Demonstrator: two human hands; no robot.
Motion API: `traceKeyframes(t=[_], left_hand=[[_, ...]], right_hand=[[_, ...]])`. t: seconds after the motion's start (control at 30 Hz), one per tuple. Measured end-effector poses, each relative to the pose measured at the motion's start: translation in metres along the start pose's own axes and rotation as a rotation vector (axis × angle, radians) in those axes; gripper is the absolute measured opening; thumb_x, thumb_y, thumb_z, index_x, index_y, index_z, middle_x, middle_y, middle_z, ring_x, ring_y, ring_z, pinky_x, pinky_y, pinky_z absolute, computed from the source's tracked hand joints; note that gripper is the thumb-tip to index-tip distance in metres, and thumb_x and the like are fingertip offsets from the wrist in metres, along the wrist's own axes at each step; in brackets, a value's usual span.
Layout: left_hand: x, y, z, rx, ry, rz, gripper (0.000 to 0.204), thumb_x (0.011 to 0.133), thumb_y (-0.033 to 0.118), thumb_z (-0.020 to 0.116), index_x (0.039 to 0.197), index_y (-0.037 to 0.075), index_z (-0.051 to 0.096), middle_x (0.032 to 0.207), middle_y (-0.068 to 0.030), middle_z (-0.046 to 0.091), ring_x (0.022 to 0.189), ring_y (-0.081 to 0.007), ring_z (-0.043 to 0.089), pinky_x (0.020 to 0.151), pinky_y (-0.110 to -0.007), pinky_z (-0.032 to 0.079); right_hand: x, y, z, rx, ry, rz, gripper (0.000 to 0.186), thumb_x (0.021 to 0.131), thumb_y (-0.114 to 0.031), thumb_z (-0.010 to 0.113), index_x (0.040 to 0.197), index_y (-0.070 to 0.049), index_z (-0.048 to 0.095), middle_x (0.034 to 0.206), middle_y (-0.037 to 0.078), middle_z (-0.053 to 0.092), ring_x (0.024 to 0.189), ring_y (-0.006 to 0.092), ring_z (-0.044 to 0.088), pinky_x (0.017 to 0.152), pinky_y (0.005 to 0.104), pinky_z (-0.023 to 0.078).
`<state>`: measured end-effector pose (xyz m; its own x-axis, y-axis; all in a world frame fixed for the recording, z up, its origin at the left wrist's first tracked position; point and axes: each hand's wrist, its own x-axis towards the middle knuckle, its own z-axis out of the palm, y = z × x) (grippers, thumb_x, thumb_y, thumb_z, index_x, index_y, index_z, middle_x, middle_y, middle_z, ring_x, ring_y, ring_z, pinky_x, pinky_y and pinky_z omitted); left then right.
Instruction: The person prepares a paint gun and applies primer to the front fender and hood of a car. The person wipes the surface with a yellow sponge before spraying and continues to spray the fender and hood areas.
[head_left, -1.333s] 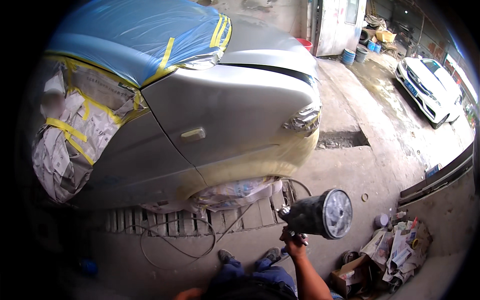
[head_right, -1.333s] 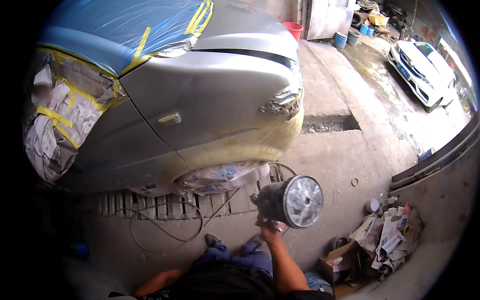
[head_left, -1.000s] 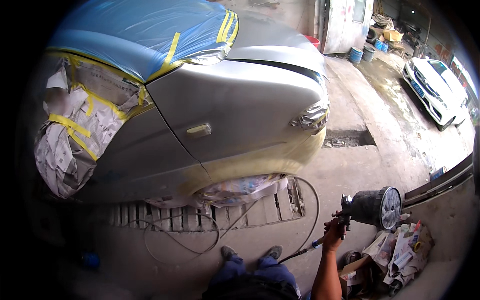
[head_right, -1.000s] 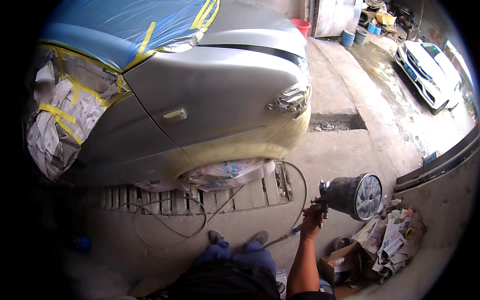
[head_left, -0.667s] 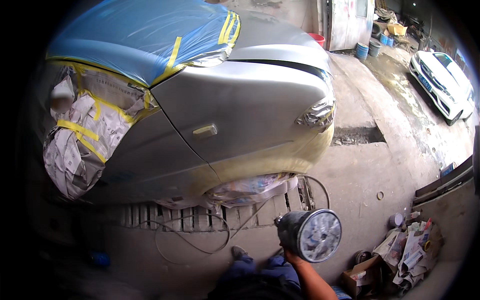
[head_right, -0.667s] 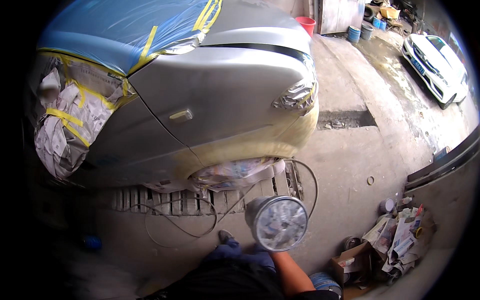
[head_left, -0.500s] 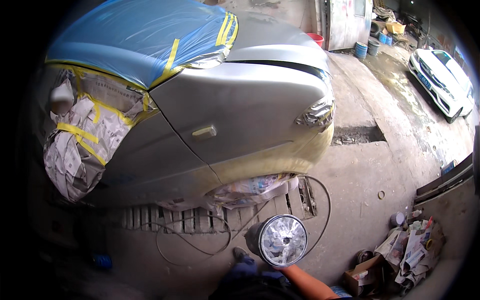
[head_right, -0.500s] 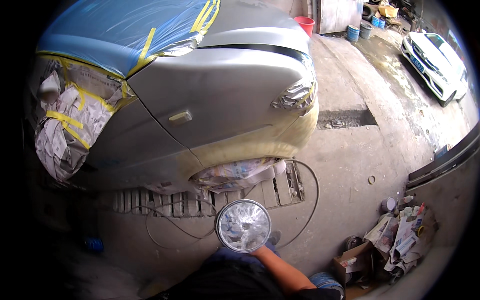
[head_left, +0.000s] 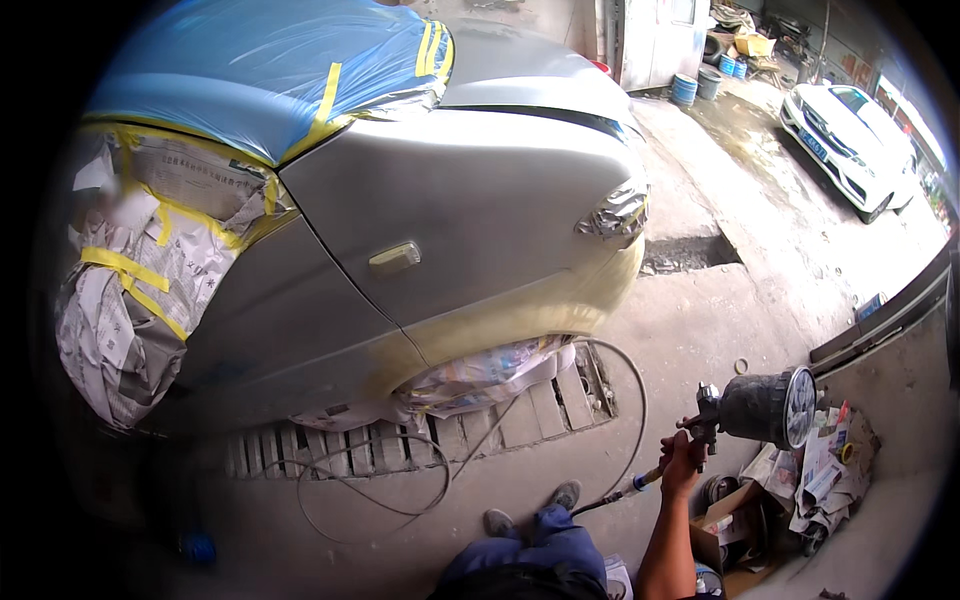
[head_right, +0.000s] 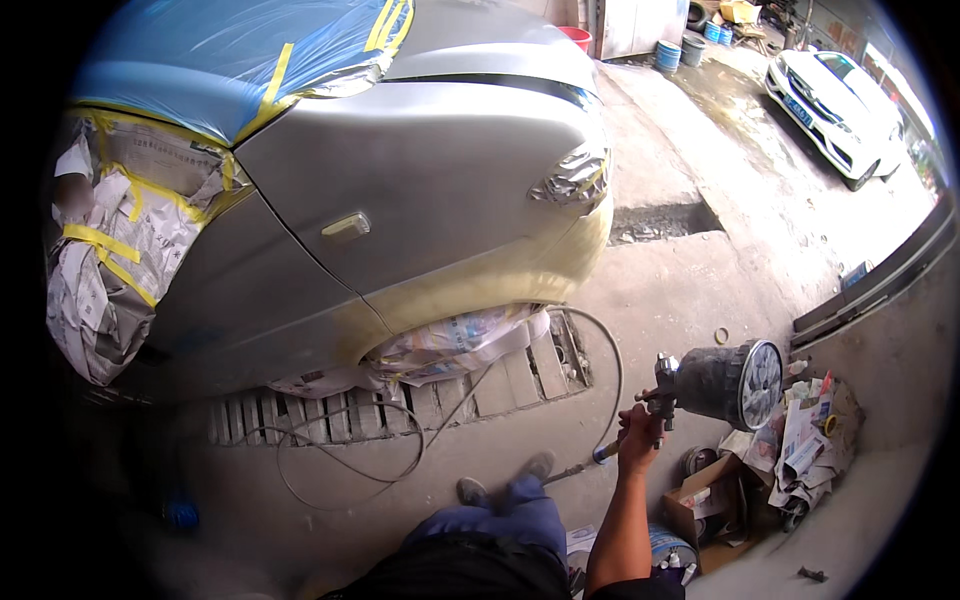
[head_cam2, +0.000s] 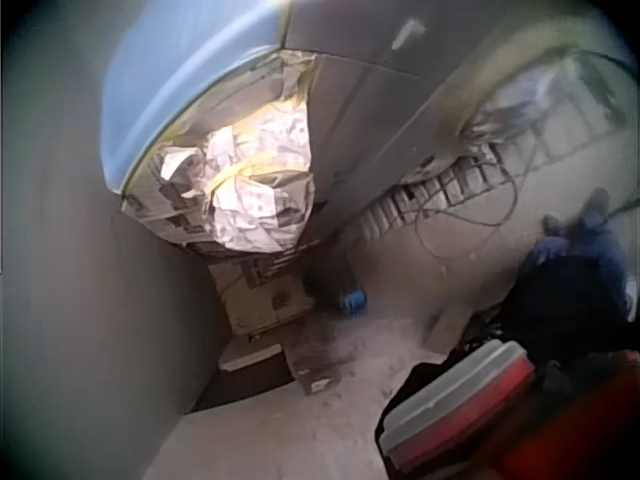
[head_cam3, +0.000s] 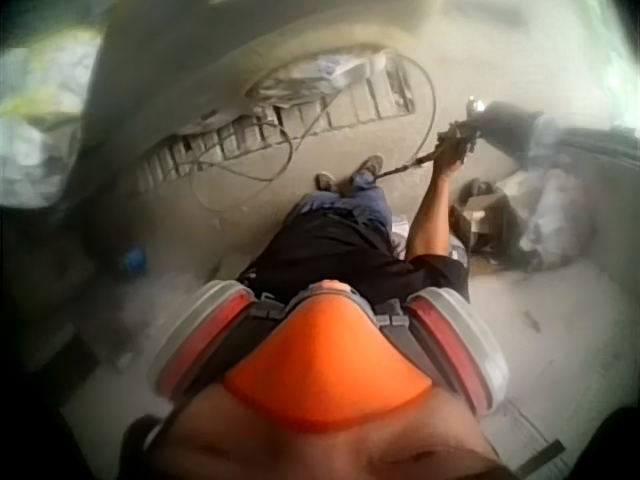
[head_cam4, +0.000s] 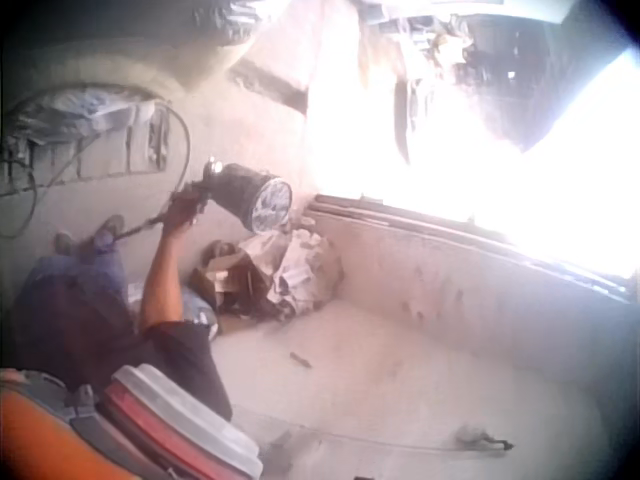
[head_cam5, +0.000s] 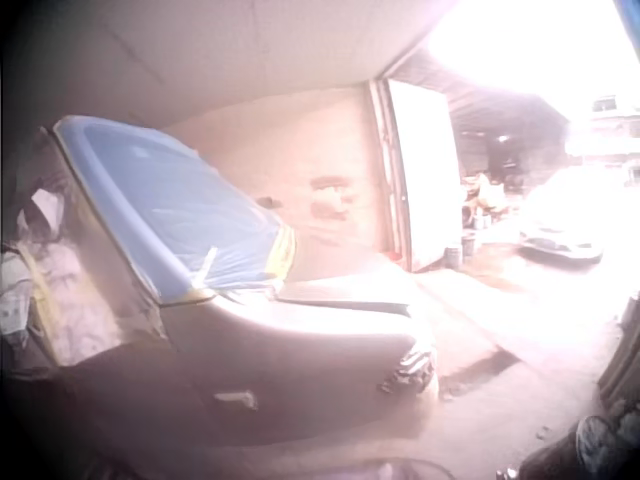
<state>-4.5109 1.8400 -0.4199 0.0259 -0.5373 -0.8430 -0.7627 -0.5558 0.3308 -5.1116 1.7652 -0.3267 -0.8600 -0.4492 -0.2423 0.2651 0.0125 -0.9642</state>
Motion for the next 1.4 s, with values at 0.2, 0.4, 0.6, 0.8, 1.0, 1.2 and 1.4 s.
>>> traceKeyframes(t=[0.2,0.4,0.6,0.8,1.0,1.2,1.4], left_hand=[[0.023,0.002,0.004,0.091,-0.086,0.024,0.034,0.089,0.034,0.065,0.101,0.003,0.067,0.090,-0.0127,0.070,0.083,-0.0248,0.066,0.077,-0.037,0.052],[0.030,0.007,0.018,0.133,-0.089,0.038,0.035,0.089,0.035,0.065,0.102,0.003,0.067,0.092,-0.0132,0.070,0.085,-0.0257,0.066,0.079,-0.038,0.052],[0.022,0.008,0.036,0.141,-0.048,0.026,0.036,0.089,0.036,0.065,0.103,0.003,0.067,0.093,-0.0137,0.070,0.086,-0.0266,0.067,0.080,-0.038,0.052],[0.015,0.012,0.055,0.135,-0.022,0.010,0.037,0.089,0.037,0.064,0.104,0.003,0.067,0.095,-0.0142,0.070,0.088,-0.0276,0.067,0.081,-0.039,0.052],[0.014,0.024,0.068,0.127,-0.010,0.018,0.038,0.090,0.037,0.064,0.105,0.003,0.067,0.096,-0.0147,0.071,0.089,-0.0285,0.067,0.082,-0.040,0.052],[0.004,0.005,0.083,0.131,-0.025,0.011,0.039,0.090,0.038,0.064,0.106,0.002,0.067,0.097,-0.0152,0.071,0.090,-0.0294,0.067,0.084,-0.040,0.052],[-0.038,-0.076,0.093,0.135,-0.145,-0.119,0.040,0.090,0.039,0.063,0.108,0.002,0.067,0.099,-0.0157,0.071,0.092,-0.0304,0.067,0.085,-0.041,0.051]], right_hand=[[-0.061,-0.015,0.026,0.060,-0.353,0.161,0.042,0.094,-0.017,0.062,0.134,-0.008,0.053,0.085,0.005,0.065,0.064,0.0074,0.053,0.056,0.0223,0.040],[-0.054,0.006,0.063,-0.040,-0.771,0.144,0.026,0.082,-0.002,0.065,0.107,0.001,0.066,0.089,0.007,0.068,0.075,0.0137,0.064,0.065,0.0288,0.051],[0.032,0.036,0.037,-0.050,-0.429,0.223,0.015,0.091,-0.020,0.068,0.097,-0.007,0.062,0.076,0.003,0.063,0.058,0.0103,0.057,0.049,0.0233,0.042],[0.104,0.011,-0.003,0.079,-0.052,0.192,0.020,0.094,-0.033,0.063,0.100,-0.013,0.060,0.066,-0.003,0.055,0.050,0.0068,0.053,0.040,0.0214,0.038],[0.091,-0.007,0.000,0.114,-0.170,0.225,0.020,0.093,-0.028,0.067,0.097,-0.009,0.062,0.067,0.000,0.060,0.052,0.0076,0.053,0.045,0.0226,0.038],[0.039,0.015,-0.011,-0.121,-0.939,-0.205,0.001,0.083,-0.003,0.065,0.083,-0.004,0.066,0.084,0.004,0.065,0.084,0.0198,0.063,0.079,0.0361,0.050],[0.046,0.050,-0.019,-0.467,-0.366,-0.395,0.011,0.089,-0.011,0.063,0.085,-0.003,0.067,0.076,0.006,0.067,0.069,0.0171,0.064,0.065,0.0334,0.050]])
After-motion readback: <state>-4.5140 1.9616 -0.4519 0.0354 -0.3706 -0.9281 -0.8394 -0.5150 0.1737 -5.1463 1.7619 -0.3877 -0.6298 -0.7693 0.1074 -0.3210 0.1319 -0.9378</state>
